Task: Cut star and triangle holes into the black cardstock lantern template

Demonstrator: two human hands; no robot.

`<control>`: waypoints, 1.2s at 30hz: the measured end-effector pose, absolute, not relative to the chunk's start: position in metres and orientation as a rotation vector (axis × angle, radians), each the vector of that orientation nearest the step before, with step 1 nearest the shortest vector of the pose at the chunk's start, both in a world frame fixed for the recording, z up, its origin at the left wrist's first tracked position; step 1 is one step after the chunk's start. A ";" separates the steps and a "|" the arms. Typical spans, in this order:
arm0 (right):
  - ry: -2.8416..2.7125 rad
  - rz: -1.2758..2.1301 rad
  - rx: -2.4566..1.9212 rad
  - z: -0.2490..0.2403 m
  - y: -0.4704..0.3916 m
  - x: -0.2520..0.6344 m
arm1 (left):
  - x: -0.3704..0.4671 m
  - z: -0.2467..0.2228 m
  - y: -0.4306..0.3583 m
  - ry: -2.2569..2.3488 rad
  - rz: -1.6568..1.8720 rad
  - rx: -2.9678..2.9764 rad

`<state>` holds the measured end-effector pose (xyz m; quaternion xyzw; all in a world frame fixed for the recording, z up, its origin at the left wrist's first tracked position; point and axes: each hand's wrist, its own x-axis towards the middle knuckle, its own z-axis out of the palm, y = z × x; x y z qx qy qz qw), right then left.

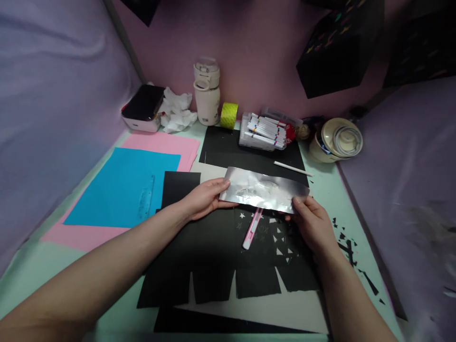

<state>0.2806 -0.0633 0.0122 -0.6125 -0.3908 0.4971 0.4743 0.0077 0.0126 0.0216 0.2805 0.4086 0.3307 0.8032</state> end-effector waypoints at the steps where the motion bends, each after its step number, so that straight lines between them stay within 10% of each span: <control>1: -0.945 1.230 -1.490 0.013 -0.063 0.280 | 0.007 0.022 0.013 0.877 0.708 0.598; 36: -0.721 1.384 -1.409 0.026 -0.059 0.275 | 0.004 0.024 0.017 0.907 0.627 0.605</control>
